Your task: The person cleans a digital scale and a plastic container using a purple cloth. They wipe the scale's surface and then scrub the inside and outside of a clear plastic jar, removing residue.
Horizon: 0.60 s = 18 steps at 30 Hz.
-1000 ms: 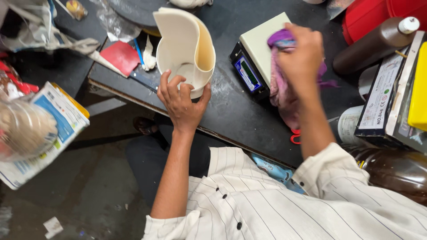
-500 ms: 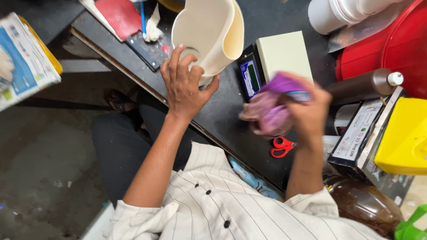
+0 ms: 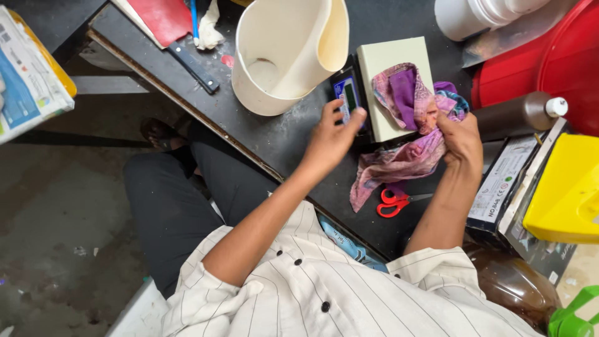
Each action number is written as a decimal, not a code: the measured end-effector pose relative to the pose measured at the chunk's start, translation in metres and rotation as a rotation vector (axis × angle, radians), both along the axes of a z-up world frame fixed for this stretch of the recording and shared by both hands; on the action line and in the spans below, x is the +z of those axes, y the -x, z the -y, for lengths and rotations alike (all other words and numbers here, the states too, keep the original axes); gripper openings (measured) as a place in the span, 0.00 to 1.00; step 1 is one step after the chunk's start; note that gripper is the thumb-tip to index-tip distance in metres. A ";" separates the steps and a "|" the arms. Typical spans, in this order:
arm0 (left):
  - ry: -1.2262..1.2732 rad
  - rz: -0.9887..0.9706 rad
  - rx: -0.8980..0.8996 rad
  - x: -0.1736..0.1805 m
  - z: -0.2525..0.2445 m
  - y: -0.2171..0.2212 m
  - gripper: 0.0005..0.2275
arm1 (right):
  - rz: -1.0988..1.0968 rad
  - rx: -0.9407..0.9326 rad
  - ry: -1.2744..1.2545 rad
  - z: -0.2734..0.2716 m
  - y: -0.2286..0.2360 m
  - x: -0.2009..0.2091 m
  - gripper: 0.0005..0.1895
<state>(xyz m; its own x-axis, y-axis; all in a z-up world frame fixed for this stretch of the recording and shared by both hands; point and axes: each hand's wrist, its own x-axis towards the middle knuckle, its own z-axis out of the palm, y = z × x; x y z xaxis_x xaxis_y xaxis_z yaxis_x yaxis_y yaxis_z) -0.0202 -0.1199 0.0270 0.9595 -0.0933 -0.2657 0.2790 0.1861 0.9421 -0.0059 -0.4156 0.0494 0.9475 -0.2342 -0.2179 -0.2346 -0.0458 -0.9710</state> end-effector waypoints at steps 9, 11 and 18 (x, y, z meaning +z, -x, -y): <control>-0.467 -0.010 -0.109 -0.003 -0.033 -0.018 0.37 | 0.146 0.067 0.259 -0.120 0.070 0.068 0.15; -0.515 -0.001 -0.093 -0.001 -0.043 -0.016 0.39 | 0.185 0.125 0.516 -0.154 0.087 0.081 0.16; -0.165 -0.223 -0.129 -0.007 -0.071 -0.015 0.39 | 0.460 0.252 0.794 -0.209 0.110 0.089 0.34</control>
